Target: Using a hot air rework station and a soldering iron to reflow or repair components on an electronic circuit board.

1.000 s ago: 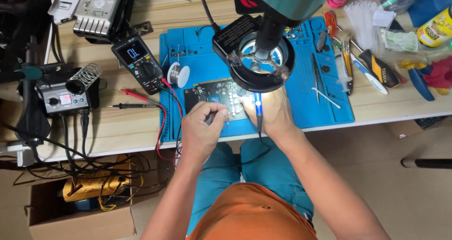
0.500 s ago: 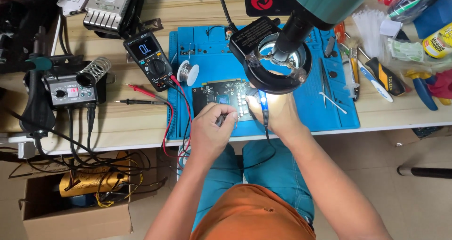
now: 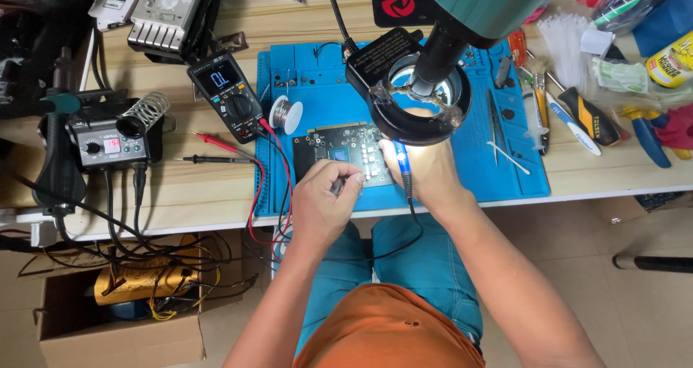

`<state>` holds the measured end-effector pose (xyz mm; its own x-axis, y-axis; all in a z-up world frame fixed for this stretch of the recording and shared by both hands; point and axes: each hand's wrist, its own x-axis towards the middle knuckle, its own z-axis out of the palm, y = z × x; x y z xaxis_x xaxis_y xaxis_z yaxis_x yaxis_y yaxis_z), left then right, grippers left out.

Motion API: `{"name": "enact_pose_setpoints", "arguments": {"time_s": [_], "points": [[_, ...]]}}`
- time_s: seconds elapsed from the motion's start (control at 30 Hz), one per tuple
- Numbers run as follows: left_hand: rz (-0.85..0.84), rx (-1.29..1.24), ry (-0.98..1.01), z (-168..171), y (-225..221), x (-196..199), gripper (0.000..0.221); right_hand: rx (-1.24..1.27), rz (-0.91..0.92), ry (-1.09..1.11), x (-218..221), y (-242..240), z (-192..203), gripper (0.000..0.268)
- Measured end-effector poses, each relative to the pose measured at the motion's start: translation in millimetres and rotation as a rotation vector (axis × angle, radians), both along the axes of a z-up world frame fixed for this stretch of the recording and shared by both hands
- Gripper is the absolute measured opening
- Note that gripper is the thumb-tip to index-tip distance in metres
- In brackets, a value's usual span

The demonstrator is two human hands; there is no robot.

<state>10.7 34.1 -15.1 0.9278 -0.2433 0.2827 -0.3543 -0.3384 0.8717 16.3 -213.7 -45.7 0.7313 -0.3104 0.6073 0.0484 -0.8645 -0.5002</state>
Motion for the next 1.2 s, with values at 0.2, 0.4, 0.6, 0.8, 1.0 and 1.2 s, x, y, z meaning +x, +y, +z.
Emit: {"name": "enact_pose_setpoints", "arguments": {"time_s": [0.2, 0.4, 0.6, 0.8, 1.0, 1.2], "points": [[0.011, 0.002, 0.031, 1, 0, 0, 0.009, 0.0, -0.04, -0.016, 11, -40, -14, 0.044], [-0.001, 0.067, -0.066, 3, -11, 8, 0.01, 0.018, -0.039, -0.049, -16, -24, 17, 0.031], [-0.031, 0.268, -0.264, -17, -44, 40, 0.011, 0.193, 0.115, -0.039, -42, -18, 14, 0.024], [-0.018, 0.366, -0.335, -16, -60, 48, 0.005, 0.39, 0.238, -0.161, -50, -6, 47, 0.036], [-0.023, 0.441, -0.306, 1, -63, 47, 0.007, 0.388, 0.241, -0.163, -56, -13, 52, 0.037], [-0.021, 0.541, -0.33, -15, -62, 56, 0.004, 0.47, 0.28, -0.157, -60, -20, 41, 0.033]]}}
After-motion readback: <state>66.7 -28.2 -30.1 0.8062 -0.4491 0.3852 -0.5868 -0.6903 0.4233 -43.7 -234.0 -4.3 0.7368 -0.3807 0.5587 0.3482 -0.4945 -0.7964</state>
